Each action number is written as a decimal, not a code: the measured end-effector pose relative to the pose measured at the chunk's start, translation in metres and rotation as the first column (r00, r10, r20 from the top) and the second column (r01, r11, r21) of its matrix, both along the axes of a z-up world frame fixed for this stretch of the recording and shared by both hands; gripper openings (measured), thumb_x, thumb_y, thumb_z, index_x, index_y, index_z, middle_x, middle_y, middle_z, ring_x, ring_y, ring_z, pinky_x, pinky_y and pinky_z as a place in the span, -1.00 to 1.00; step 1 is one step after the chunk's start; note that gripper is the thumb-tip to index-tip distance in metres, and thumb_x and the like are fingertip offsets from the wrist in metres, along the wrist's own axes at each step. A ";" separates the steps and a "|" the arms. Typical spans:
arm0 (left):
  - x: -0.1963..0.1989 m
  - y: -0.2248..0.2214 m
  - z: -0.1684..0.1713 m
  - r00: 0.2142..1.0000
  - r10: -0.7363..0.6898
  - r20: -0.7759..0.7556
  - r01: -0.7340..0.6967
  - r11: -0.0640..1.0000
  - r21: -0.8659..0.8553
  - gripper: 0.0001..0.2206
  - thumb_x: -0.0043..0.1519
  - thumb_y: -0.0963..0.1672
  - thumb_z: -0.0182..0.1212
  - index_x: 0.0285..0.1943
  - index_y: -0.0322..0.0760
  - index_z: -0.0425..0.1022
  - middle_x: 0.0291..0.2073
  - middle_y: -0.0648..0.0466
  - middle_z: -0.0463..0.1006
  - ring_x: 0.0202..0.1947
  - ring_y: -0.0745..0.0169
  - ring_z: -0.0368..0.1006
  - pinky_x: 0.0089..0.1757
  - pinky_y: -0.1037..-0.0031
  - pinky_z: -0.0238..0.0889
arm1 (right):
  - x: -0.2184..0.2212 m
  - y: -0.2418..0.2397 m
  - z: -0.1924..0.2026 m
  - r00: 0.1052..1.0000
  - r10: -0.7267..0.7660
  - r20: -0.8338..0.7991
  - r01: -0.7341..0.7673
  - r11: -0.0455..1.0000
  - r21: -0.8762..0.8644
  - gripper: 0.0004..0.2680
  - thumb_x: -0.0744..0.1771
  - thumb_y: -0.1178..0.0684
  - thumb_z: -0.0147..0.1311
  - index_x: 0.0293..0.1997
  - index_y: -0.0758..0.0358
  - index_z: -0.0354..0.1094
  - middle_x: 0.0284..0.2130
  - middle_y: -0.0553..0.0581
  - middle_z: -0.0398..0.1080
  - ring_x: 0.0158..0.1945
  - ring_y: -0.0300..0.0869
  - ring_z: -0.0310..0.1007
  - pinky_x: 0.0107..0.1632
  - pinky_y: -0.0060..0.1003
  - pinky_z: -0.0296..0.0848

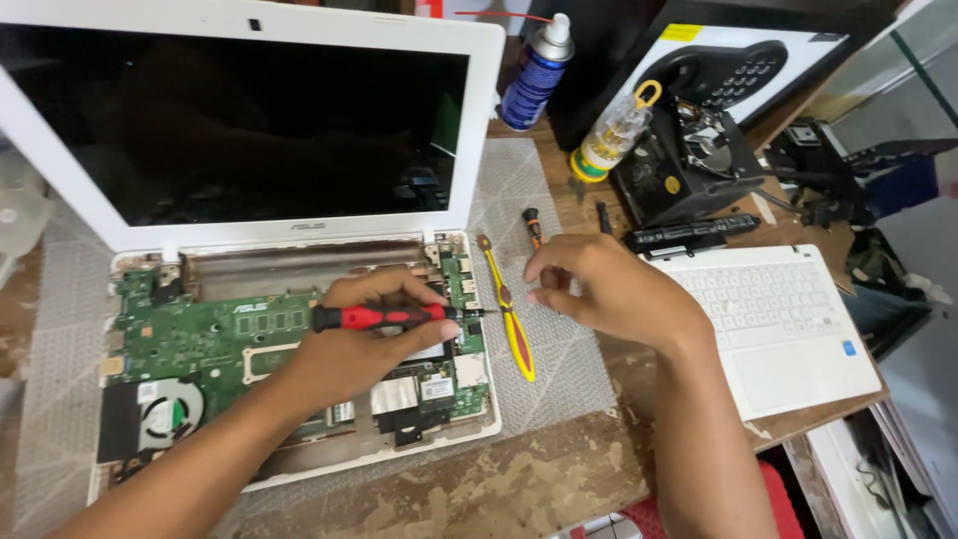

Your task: Removing a hard drive from a laptop using a screwdriver

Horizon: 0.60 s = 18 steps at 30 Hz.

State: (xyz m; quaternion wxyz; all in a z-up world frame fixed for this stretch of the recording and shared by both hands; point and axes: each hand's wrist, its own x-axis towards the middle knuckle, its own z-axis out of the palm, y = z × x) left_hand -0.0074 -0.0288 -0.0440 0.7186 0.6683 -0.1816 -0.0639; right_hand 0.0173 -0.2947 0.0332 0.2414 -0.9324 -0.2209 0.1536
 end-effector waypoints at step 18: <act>0.003 0.002 -0.021 1.000 -0.009 0.021 0.009 1.000 -0.028 -0.75 0.15 -0.06 0.46 -0.25 -0.37 0.59 -0.62 -0.08 0.62 -0.61 0.35 0.45 -0.55 0.60 0.22 | -0.026 0.067 -0.028 0.975 0.207 0.086 -0.223 0.863 0.454 -0.91 0.27 0.24 0.26 -0.21 0.36 0.51 -0.54 0.19 0.49 -0.47 -0.07 0.51 -0.34 -0.22 0.51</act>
